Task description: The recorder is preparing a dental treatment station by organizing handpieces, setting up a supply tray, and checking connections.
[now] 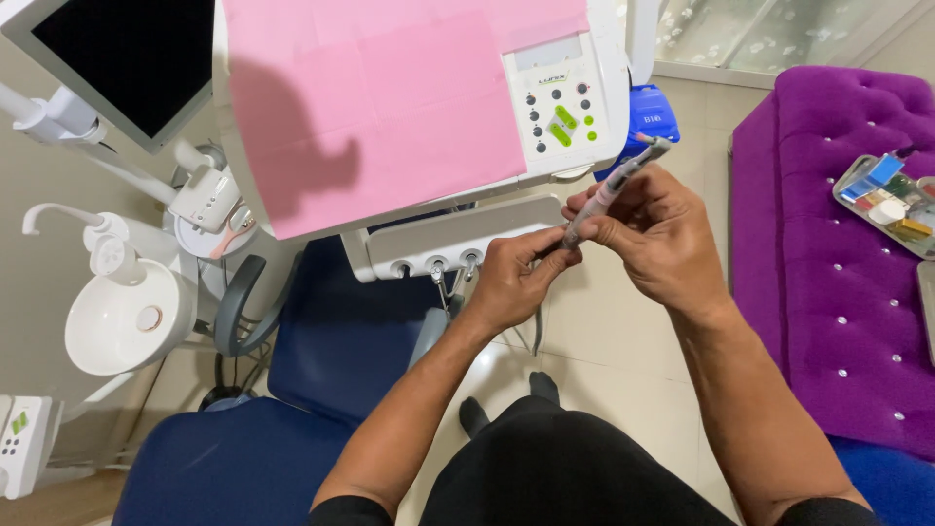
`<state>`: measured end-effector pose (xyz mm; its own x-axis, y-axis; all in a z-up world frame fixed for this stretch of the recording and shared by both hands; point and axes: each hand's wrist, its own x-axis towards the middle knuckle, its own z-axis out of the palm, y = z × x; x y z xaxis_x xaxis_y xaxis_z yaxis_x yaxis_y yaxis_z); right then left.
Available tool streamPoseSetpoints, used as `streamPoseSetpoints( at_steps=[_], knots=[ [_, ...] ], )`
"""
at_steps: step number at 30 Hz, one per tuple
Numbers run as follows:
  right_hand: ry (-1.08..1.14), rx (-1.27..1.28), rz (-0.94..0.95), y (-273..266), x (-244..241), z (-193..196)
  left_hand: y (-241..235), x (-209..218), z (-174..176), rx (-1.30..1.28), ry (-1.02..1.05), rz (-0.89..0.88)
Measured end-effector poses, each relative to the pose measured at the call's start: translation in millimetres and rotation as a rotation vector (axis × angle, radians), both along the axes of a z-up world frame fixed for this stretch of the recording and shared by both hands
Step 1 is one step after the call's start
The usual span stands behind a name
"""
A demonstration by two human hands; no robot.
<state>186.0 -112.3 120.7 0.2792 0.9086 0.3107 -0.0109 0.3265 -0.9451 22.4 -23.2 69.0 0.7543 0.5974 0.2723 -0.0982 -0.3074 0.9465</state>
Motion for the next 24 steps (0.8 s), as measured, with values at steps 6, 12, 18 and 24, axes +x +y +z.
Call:
streamPoseSetpoints(
  at_steps=[6,12,18,24],
  knots=[
    [-0.130,-0.106,0.036,-1.1,6.7,14.5,3.8,-1.8,-9.9,-0.025,-0.011,0.020],
    [0.126,-0.013,0.448,-1.3,20.5,14.4,16.9,-7.6,-30.3,-0.367,-0.101,-0.525],
    [0.587,0.111,0.798,15.6,19.6,-2.7,11.3,-3.4,-26.6,-0.568,-0.073,-0.816],
    [0.551,-0.078,0.490,16.2,3.3,20.8,9.7,-3.1,-34.0,-0.648,-0.071,-0.832]
  ],
)
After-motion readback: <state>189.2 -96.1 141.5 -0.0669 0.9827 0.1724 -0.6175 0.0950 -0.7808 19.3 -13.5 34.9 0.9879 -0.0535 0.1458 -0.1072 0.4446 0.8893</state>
